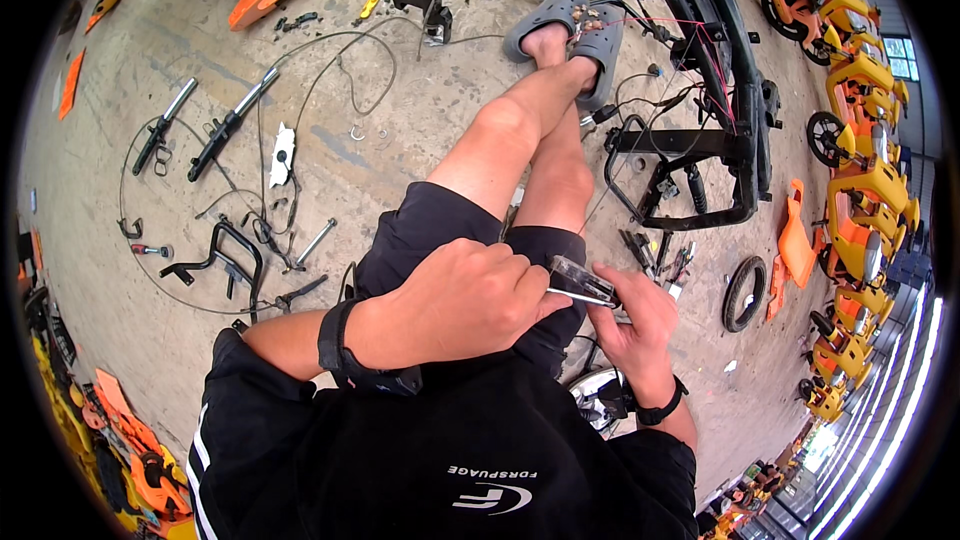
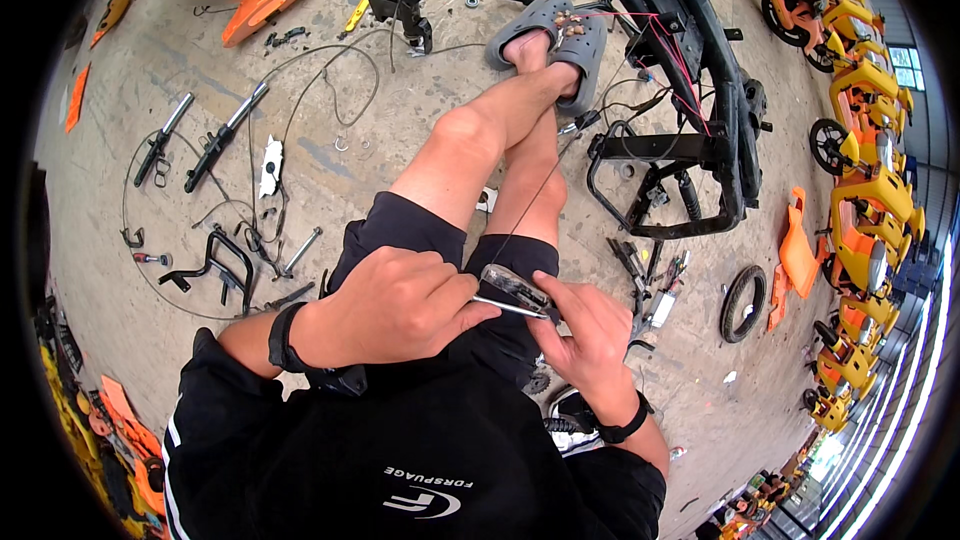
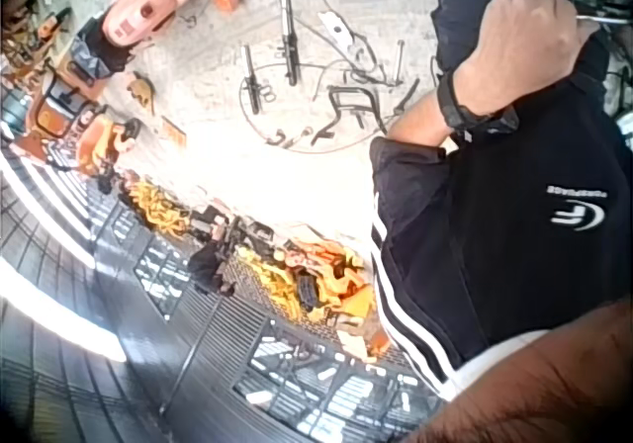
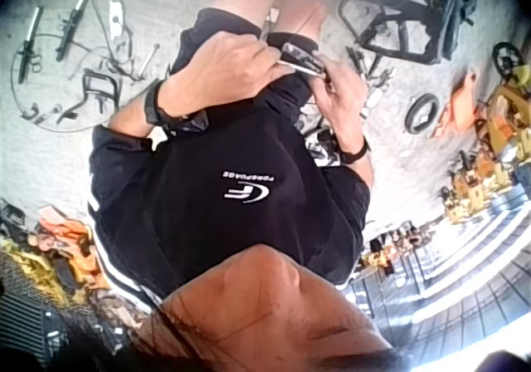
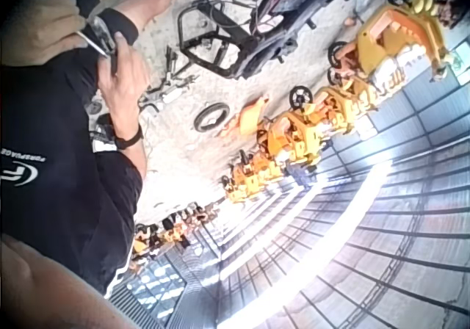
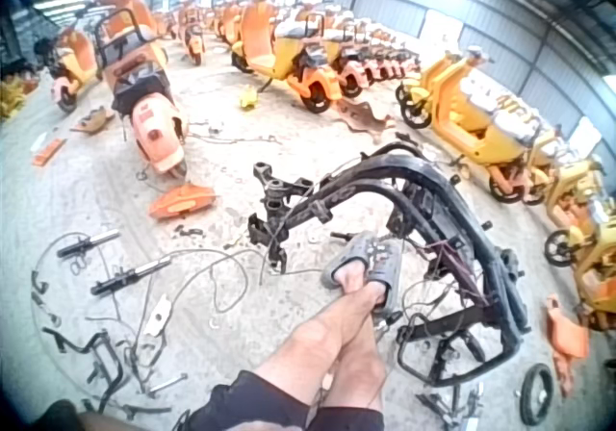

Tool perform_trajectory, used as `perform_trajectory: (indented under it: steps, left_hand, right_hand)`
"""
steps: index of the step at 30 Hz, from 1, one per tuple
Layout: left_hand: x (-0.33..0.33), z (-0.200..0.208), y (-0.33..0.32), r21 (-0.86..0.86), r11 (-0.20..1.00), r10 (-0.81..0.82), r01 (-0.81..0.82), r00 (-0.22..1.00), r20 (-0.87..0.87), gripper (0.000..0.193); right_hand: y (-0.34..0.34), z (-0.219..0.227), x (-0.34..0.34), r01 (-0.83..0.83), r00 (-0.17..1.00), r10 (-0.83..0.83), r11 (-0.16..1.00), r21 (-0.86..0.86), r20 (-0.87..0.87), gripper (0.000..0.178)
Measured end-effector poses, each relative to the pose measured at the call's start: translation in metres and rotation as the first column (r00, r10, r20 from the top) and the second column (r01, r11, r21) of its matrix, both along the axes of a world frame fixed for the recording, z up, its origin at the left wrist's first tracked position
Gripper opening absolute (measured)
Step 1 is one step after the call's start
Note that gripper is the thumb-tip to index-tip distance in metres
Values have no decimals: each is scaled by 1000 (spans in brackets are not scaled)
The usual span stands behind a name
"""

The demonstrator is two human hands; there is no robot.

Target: The person sits on the floor of a workshop and assembles a scooter frame. They use a screwdriver to tighten screws on a small component and manipulate wires and parts of the frame.

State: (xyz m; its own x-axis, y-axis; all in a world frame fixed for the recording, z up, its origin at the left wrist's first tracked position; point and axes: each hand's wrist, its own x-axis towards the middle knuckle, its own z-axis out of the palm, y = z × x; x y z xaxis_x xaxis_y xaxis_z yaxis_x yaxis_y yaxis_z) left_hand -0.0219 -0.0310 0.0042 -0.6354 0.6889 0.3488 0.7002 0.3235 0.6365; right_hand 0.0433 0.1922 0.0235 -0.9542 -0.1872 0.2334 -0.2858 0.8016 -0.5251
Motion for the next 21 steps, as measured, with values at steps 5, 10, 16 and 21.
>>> perform_trajectory:
  steps: [5, 10, 16, 21]
  left_hand:
    - [0, 0, 1, 1, 1000, -9, 9, 1000, -16, 29]
    - [-4, 2, -2, 12, 999, -30, 30, 999, 28, 28]
    - [-9, 4, -4, 57, 996, -70, 69, 997, 24, 27]
    - [-9, 7, -3, 74, 995, -76, 74, 997, 31, 27]
  right_hand:
    - [6, -4, 0, -29, 1000, 28, 999, -18, -6, 37]
    - [1, -3, 0, 2, 1000, -2, 999, -34, 14, 36]
    - [0, -3, 0, -10, 1000, 9, 999, -36, -11, 31]
    - [4, -7, -1, -37, 997, 34, 998, -45, -69, 28]
